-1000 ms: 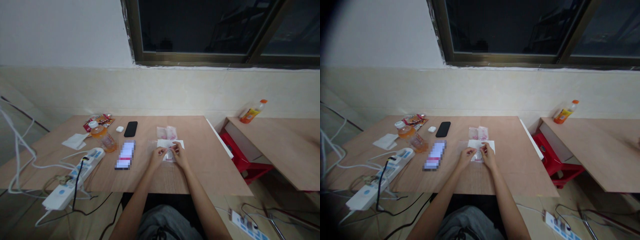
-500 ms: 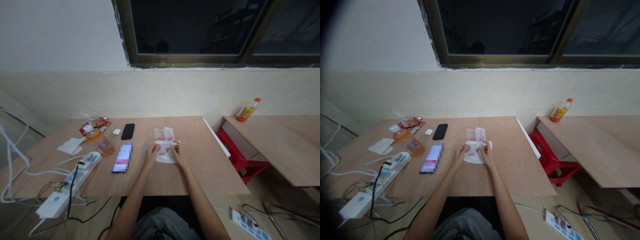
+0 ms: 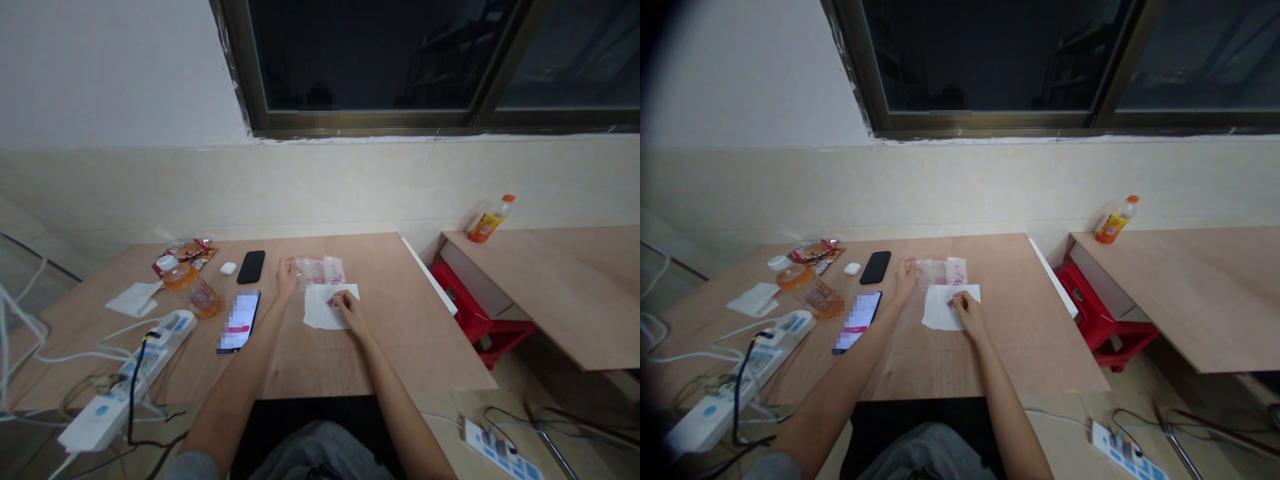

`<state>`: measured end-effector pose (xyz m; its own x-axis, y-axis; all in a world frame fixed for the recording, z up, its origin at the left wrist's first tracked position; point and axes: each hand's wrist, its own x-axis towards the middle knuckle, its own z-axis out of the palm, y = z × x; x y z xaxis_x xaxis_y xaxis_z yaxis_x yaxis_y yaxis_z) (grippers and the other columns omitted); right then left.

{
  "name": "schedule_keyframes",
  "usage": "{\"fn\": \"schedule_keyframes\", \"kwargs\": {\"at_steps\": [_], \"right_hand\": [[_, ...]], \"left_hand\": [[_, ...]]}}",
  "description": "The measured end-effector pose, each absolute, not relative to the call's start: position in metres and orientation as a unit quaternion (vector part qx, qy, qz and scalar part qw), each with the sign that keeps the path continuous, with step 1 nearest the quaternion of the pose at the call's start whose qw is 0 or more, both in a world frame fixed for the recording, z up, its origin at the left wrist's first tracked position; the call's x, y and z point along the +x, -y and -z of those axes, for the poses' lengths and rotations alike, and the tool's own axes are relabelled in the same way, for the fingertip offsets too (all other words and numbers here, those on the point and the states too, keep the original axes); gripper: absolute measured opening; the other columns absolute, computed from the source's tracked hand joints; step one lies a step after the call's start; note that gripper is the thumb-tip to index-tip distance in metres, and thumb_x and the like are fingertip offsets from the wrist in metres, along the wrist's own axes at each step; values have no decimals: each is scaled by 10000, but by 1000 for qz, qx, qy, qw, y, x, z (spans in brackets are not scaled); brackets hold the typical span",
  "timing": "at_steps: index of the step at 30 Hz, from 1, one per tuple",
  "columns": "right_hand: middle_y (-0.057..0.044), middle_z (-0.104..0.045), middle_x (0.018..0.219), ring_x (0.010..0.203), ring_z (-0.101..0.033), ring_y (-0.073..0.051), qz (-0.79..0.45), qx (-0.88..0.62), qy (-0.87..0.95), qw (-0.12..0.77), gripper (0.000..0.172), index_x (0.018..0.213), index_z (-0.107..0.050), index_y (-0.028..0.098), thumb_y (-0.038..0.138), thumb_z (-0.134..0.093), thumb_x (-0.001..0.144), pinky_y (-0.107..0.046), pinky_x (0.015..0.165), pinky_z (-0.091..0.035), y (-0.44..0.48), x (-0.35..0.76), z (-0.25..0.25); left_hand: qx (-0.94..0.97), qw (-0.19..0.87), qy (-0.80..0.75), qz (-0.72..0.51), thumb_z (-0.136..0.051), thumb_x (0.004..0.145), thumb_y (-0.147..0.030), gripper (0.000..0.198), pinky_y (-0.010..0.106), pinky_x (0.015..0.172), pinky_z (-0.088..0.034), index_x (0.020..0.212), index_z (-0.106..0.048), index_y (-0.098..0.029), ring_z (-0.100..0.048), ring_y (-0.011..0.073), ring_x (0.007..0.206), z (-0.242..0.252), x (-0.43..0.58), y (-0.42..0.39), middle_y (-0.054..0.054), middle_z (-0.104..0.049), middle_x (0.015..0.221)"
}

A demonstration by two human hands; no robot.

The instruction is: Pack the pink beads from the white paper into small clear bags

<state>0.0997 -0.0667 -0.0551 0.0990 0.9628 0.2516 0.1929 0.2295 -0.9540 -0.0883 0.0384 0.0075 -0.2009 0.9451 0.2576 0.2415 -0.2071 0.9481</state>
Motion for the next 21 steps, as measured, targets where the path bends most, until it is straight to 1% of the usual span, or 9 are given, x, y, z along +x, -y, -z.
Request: {"fn": "schedule_keyframes", "kwargs": {"at_steps": [2,6,9,11,14,17,19,21], "right_hand": [[-36,-685,780,736,-614,-181,-358,-504,572,538,263,872,-610,203,448,-513,881,-298,706,-456,68,100,52],[-45,-689,792,742,-611,-181,-360,-506,579,528,278,845,-621,196,445,-505,885,-295,708,-454,69,100,50],[-50,-691,801,750,-611,-183,-359,-511,581,522,283,840,-629,195,443,-500,886,-297,708,-454,69,100,50],[-48,-690,802,757,-611,-185,-359,-512,583,518,284,837,-633,197,443,-499,886,-297,707,-455,69,100,49],[-49,-691,817,765,-608,-187,-358,-514,587,514,290,840,-640,199,448,-498,883,-299,709,-457,71,100,47],[-50,-692,823,771,-606,-188,-360,-513,588,511,294,850,-642,199,447,-490,887,-299,713,-458,72,100,45],[-48,-687,813,765,-605,-187,-360,-513,589,510,296,842,-642,198,445,-485,889,-297,710,-456,72,100,45],[-44,-681,796,748,-602,-185,-358,-512,590,512,297,827,-638,198,445,-485,888,-297,702,-454,71,100,46]], "left_hand": [[539,348,-543,-541,-482,837,-263,161,194,492,-412,976,-519,-192,-549,117,570,-4,-83,-49,2,-594,719],[543,376,-544,-518,-506,792,-221,210,181,452,-401,998,-521,-184,-537,104,528,3,-76,-65,-2,-613,717],[546,390,-549,-498,-511,775,-203,262,188,474,-426,1036,-521,-178,-550,101,538,9,-71,-77,1,-623,734],[550,395,-553,-485,-515,771,-189,321,207,511,-457,1091,-509,-168,-573,109,574,14,-67,-84,18,-639,782],[566,395,-556,-464,-554,759,-168,439,252,622,-507,1190,-473,-155,-618,133,692,19,-64,-91,59,-660,909],[584,384,-554,-452,-594,743,-137,570,312,809,-505,1286,-425,-159,-625,172,918,18,-66,-90,106,-635,1105],[630,332,-551,-435,-609,725,-106,613,356,957,-440,1309,-430,-157,-557,208,1109,15,-70,-85,129,-572,1246],[711,239,-537,-387,-599,742,-111,543,386,1057,-347,1272,-493,-159,-466,233,1227,13,-73,-76,127,-529,1309]]}}
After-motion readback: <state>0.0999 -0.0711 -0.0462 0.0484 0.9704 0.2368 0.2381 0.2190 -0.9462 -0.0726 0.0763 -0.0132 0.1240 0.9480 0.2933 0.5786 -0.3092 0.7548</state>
